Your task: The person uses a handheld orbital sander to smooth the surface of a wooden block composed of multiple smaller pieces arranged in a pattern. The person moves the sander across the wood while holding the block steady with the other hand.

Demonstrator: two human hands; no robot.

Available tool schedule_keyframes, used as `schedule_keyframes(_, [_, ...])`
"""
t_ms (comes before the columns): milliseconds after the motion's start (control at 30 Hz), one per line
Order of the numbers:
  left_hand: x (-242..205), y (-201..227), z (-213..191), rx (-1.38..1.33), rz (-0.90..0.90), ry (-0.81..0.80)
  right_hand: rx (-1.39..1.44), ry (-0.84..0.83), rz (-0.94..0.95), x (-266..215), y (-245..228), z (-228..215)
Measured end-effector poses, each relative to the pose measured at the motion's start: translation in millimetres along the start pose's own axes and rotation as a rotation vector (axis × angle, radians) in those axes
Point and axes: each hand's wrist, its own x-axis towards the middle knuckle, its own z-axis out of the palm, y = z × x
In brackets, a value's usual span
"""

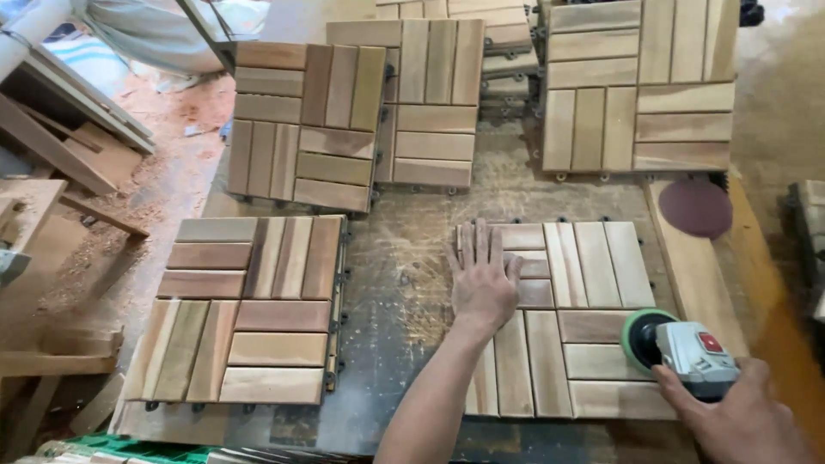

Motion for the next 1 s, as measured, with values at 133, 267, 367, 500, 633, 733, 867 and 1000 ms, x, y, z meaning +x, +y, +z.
schedule_keyframes(133, [4, 1, 2, 0.042, -0.003, -0.018, -0.252, -0.072, -0.07, -30, -12, -4])
schedule_keyframes(267, [7, -1, 6, 0.036, -0.023, -0.056, -0.193, -0.2, -0.129, -61, -34, -11])
schedule_keyframes(367, [1, -8, 21, 0.03, 0.004, 0.032, -0.2, -0.258, -0.22, -74, -32, -5])
schedule_keyframes(500, [6, -3, 11, 0.03, -0.015, 0.012, -0.156, -0.207, -0.291, -68, -22, 6])
schedule_keyframes(633, [16, -8, 21, 0.029, 0.014, 0.046, -0.22, -0.308, -0.136, -57, -13, -12])
schedule_keyframes(733, [8, -9, 26, 0.06, 0.031, 0.079, -0.16, -0.123, -0.132, -45, 13, -9])
schedule_keyframes(867, [9, -9, 31, 0.141, 0.025, 0.085, -0.094, -0.158, 0.011, -43, 13, -30])
schedule_keyframes(1000, [6, -11, 34, 0.182, 0.074, 0.155, -0.078, -0.071, -0.03, -41, 23, -16])
